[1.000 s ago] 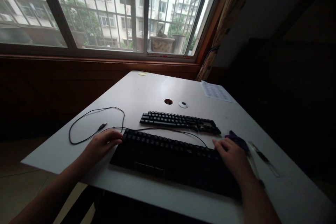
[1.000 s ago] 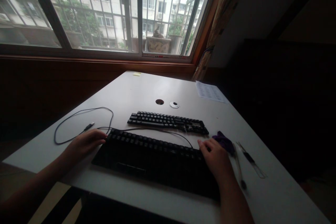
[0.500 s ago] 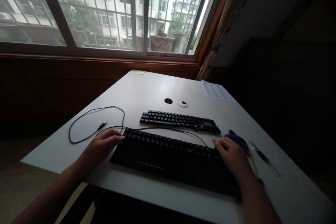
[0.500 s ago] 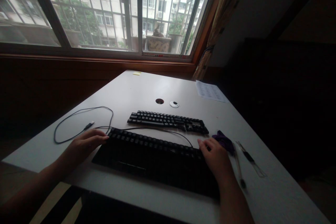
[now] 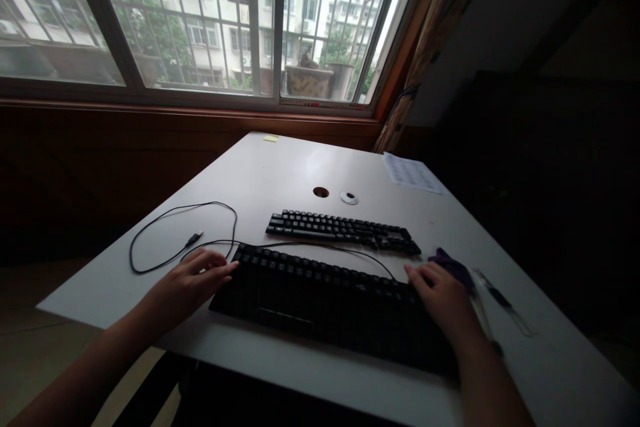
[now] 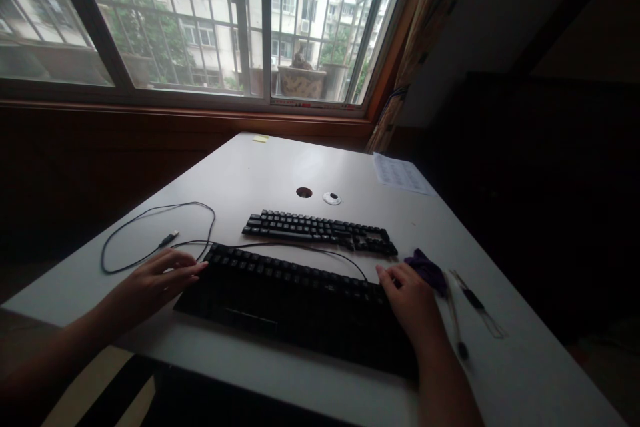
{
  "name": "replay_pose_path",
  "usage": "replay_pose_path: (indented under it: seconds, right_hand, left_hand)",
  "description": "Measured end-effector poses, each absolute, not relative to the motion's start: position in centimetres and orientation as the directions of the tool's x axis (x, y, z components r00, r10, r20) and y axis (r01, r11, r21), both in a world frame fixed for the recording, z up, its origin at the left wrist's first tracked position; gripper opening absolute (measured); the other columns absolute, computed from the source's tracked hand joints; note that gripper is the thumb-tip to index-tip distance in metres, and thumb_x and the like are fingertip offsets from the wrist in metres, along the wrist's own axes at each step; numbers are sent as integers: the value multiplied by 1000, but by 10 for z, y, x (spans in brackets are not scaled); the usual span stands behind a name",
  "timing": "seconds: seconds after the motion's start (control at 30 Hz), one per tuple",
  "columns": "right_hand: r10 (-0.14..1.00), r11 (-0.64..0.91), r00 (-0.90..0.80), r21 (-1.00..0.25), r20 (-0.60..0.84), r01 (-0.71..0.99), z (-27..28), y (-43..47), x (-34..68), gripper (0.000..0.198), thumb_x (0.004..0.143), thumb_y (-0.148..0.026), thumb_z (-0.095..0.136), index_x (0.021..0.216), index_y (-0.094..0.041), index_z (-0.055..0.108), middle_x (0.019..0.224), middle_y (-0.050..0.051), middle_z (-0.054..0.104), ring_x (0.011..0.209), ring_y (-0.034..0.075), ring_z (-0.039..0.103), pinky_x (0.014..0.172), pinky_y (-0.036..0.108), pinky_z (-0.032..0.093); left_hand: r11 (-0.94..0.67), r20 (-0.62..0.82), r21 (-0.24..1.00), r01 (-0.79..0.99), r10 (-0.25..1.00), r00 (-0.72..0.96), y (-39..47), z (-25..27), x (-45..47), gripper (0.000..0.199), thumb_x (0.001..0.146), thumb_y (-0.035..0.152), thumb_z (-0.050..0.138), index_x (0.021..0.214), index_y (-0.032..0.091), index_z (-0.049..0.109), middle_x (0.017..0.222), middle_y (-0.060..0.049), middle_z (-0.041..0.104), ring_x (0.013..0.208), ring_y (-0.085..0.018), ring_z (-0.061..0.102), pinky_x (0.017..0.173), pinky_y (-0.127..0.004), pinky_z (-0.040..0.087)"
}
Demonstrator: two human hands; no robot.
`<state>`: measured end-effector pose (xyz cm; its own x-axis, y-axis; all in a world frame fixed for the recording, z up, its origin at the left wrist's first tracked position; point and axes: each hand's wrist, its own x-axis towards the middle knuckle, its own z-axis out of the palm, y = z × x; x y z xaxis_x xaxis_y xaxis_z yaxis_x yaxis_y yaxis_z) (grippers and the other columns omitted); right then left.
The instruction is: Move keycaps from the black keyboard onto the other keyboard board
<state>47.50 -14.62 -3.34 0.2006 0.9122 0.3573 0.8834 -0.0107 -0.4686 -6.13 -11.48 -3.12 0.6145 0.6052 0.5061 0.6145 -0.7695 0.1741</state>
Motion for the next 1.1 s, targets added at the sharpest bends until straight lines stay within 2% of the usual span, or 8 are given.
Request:
replay_pose_path:
  seconds: [0.17,0.33,0.7,0.87,1.1]
  right_hand:
    - [915,-18,205,-471,348,882,-34,-145,475,51,91,-66,51,65,-24,62,76,4,64,73,23,65,76,36,44]
    - [908,-11,202,-461,366,887,-34,-144,475,55,92,-69,49,63,-24,61,74,4,64,72,23,65,75,36,45]
    - [912,-10,195,-455,361,890,-37,-144,476,55,94,-67,46,63,-24,60,73,4,62,71,22,63,73,35,45]
    - [913,-25,206,-455,351,890,-38,-145,478,54,94,-67,47,65,-24,60,74,4,62,71,22,63,75,35,44]
    - [915,-10,192,-457,354,889,-42,-144,481,51,96,-63,48,67,-24,60,77,4,65,75,22,64,77,35,44]
  left_hand:
    - [-769,458,189,610,619,638,-111,-25,-59,30,109,24,51,134,27,68,102,-6,66,87,-17,63,75,-28,55]
    - [-781,415,216,586,616,669,-104,-23,-56,24,108,26,55,122,24,74,99,-6,68,90,-19,63,77,-29,54]
    - [-768,450,280,576,635,628,-112,-25,-68,33,109,25,52,140,28,64,106,-5,68,92,-16,65,80,-26,57]
    - [-758,417,251,602,646,639,-110,-26,-65,33,109,25,50,138,28,66,106,-5,67,93,-17,65,81,-27,57]
    - [-794,483,130,594,574,661,-108,-25,-62,31,108,23,53,133,26,70,98,-5,66,87,-18,61,74,-28,53]
